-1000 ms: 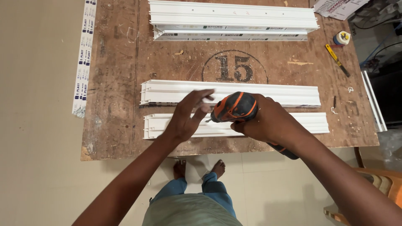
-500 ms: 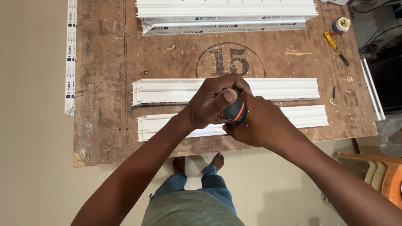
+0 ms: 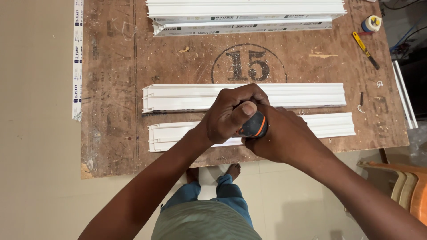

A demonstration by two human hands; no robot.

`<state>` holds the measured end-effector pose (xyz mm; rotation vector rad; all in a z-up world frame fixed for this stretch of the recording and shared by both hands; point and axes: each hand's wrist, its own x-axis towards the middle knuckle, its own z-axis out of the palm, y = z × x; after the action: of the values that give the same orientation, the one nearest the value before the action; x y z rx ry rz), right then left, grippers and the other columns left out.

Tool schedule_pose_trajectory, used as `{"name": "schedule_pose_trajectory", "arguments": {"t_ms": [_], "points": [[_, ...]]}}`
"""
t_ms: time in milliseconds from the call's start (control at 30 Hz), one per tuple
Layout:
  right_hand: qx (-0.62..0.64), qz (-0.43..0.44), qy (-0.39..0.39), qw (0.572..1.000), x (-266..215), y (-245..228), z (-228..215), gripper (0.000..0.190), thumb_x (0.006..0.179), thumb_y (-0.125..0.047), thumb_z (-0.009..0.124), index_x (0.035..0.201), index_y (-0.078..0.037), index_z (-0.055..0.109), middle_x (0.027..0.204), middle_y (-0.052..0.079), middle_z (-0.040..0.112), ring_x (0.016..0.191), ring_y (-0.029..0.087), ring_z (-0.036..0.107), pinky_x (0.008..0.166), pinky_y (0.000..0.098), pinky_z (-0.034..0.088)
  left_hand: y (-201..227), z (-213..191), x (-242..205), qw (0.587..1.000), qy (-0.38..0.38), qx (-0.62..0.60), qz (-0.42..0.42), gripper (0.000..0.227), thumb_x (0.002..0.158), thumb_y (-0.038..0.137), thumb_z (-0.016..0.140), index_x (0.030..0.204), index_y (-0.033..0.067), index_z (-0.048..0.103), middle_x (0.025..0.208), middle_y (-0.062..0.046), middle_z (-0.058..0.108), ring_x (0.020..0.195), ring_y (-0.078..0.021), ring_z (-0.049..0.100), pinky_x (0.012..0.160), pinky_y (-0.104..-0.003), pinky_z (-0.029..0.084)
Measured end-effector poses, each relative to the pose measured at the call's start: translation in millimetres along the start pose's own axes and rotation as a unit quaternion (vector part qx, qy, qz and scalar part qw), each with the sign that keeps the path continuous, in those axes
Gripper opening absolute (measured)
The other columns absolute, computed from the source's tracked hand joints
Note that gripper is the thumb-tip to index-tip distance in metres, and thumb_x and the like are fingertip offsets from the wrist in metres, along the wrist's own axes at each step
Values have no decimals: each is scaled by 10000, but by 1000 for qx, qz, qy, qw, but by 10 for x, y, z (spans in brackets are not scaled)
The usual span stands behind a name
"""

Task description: Using a power drill to create holes in white uPVC plastic window or door profiles on a workshop table.

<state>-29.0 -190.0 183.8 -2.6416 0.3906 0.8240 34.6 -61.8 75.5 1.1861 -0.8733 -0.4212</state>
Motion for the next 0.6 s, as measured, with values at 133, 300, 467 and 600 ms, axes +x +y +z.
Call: {"name": "schedule_pose_trajectory", "arguments": {"t_ms": [133,300,467,600], "points": [[3,6,2,1000,0,5,-5,434,742,-290,836,1098,-158,627,948,115,760,968,350,718,852,477,559,-36,4,1,1000,7,13,20,773,1017,760,432,1075,18,644,950,-72,678,906,-155,647,831,-314,535],[3,4,0,1000,-5,29,11,415,744,-288,834,1079,-149,634,945,114,759,975,334,722,852,474,562,-35,18,-3,1000,8,9,21,776,1019,757,439,1078,11,646,945,-77,683,905,-162,652,831,-317,540],[8,-5,8,1000,13,56,17,448,730,-275,838,1109,-155,633,935,117,759,965,341,718,843,482,556,-37,26,3,1000,6,8,24,787,1019,766,433,1080,10,648,937,-78,680,897,-162,650,821,-315,537],[3,-12,-2,1000,46,67,4,442,731,-270,833,1106,-147,636,899,123,770,928,347,735,841,477,567,-45,22,6,1000,10,5,23,807,1011,789,423,1073,15,644,932,-71,673,893,-155,652,819,-307,537]]}}
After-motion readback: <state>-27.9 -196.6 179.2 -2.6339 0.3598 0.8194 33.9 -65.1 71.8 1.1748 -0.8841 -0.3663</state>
